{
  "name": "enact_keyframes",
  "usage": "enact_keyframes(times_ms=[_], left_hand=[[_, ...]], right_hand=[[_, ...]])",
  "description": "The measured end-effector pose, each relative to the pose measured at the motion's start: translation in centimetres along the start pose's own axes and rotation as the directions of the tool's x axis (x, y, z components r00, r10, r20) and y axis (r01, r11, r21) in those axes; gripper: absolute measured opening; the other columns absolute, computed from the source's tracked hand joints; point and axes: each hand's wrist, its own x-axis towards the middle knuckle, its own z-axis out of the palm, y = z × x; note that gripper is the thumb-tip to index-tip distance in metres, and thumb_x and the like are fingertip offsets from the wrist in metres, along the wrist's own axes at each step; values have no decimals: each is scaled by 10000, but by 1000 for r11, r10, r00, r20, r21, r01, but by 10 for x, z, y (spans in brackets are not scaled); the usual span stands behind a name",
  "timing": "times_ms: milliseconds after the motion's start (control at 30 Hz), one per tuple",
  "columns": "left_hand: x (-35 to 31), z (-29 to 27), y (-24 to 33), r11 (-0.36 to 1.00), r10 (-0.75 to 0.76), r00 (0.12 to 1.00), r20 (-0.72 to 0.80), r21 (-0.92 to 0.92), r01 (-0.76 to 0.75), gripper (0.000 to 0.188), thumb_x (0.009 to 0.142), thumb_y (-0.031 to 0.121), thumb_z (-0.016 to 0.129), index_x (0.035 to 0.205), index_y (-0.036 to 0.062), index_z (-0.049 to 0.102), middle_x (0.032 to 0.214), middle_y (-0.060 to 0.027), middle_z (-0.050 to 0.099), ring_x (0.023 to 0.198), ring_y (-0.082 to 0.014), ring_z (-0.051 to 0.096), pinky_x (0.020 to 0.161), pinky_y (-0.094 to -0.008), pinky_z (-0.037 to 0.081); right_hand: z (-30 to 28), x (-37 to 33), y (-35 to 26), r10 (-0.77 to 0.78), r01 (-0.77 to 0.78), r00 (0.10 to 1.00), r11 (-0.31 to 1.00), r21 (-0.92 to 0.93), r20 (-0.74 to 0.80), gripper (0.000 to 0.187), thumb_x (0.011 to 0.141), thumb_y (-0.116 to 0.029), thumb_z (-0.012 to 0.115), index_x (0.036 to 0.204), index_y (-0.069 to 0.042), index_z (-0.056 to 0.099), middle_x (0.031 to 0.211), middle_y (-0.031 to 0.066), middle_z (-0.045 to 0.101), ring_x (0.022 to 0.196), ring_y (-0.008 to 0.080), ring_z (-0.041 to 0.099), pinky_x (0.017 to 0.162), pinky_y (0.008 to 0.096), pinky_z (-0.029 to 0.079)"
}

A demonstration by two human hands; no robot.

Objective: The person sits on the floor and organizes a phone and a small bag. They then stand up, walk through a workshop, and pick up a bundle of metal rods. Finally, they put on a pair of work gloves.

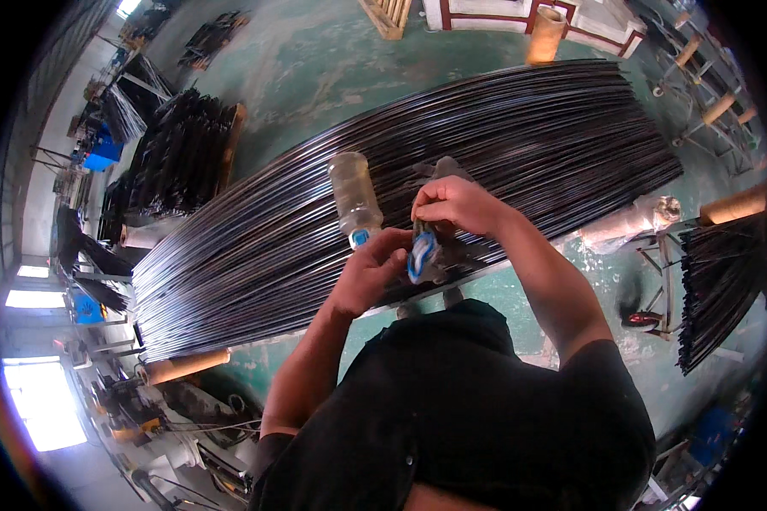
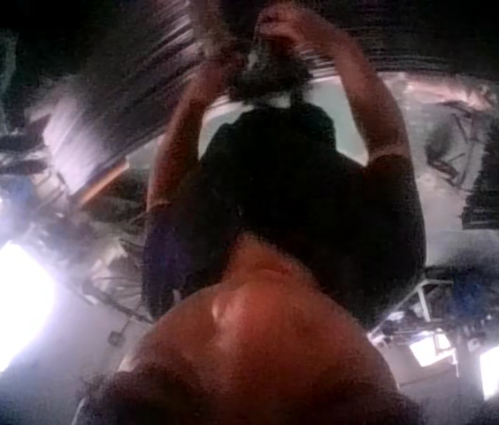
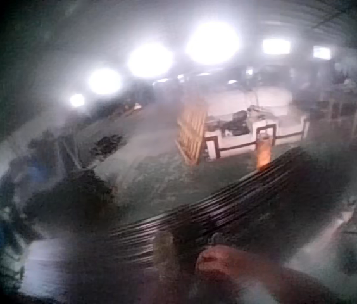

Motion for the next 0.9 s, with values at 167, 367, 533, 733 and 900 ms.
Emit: enact_keyframes(times_ms=[167,367,533,733,900], left_hand=[[-12,-5,-6,987,-83,997,-9,-138,81,482,1066,346,561,1375,-21,519,1169,-105,642,905,-182,663,823,-328,553],[-16,-17,-17,997,-58,992,-113,42,63,464,1035,272,609,1371,-36,523,1218,-131,628,1003,-178,646,849,-350,565],[-19,-8,-15,981,-78,991,-110,168,96,396,998,172,653,1331,-21,563,1194,-120,645,990,-153,631,855,-329,545],[-21,1,-11,973,-146,968,-206,148,179,182,987,139,665,1125,25,637,981,-17,665,868,-97,588,793,-274,481],[-20,-8,-46,996,-79,922,-379,-5,84,131,975,134,683,1027,22,639,880,-15,656,783,-92,581,664,-270,471]], right_hand=[[9,20,28,-71,69,997,996,64,30,183,914,-173,695,1030,-31,704,842,-7,651,670,69,568,586,230,446],[19,12,1,1,8,998,992,-125,67,183,916,-162,692,1033,-21,688,844,2,652,663,64,577,559,226,463],[24,22,0,2,8,995,995,-103,95,187,920,-164,694,1024,-11,673,834,10,647,623,64,571,538,230,473],[30,21,0,64,-64,998,997,-31,4,231,891,-173,744,1032,-6,669,816,33,647,601,101,578,560,270,496],[64,-8,17,-577,186,605,772,-608,-548,338,844,-289,815,948,-5,665,730,105,642,613,247,614,601,356,508]])
